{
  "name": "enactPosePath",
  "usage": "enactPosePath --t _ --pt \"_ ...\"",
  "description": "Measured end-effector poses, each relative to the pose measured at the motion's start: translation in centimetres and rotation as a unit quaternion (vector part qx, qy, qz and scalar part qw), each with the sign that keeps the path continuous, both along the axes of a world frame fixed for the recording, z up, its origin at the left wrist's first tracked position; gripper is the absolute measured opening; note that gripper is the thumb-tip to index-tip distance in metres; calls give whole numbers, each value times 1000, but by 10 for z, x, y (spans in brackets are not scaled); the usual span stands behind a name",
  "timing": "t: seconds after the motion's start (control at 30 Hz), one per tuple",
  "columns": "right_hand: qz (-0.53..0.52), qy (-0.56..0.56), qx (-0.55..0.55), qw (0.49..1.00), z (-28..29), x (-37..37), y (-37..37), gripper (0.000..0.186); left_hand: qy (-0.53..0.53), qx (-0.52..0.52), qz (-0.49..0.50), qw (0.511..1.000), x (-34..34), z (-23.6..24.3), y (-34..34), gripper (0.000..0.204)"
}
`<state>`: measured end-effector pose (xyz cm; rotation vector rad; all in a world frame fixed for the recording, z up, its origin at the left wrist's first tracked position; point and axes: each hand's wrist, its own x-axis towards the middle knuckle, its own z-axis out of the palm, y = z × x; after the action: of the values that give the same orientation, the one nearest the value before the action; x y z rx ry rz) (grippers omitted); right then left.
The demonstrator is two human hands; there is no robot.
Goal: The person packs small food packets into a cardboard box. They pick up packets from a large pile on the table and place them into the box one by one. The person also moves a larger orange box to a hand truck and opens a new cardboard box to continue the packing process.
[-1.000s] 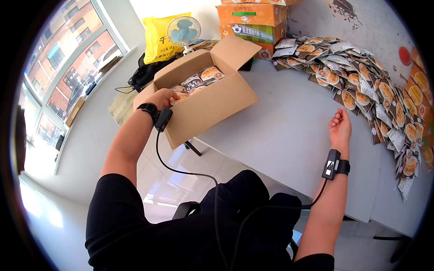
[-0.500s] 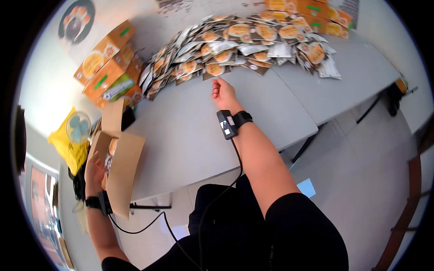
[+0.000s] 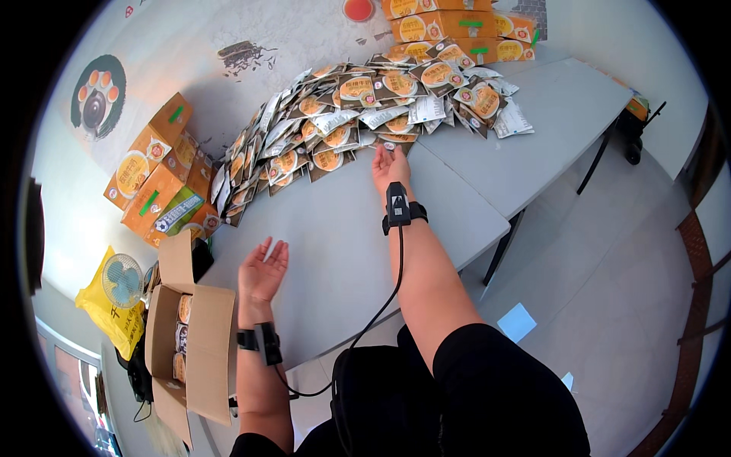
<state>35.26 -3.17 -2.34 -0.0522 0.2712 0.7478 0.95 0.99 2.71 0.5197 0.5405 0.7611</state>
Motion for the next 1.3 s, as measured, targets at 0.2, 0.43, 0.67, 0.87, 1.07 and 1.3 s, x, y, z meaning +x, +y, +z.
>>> enactPosePath --t 0.2,0.43,0.67,0.87,1.07,1.3 --pt "43 -33 -52 997 -6 8 8 34 -26 72 -57 995 9 -35 1 34" --pt "47 -27 -153 987 -13 37 27 20 -24 104 -115 988 24 -33 -2 35" --pt "13 -125 -257 958 -12 19 29 17 -39 100 -119 987 21 -35 3 34" --pt "-6 -261 -283 923 30 -66 8 17 -51 104 -135 984 15 -40 7 36" --pt "260 -448 -75 852 73 -135 -7 23 -67 45 -165 983 13 -29 5 51" --pt "335 -487 -104 800 31 -134 0 22 -111 19 -108 988 0 -28 21 57"
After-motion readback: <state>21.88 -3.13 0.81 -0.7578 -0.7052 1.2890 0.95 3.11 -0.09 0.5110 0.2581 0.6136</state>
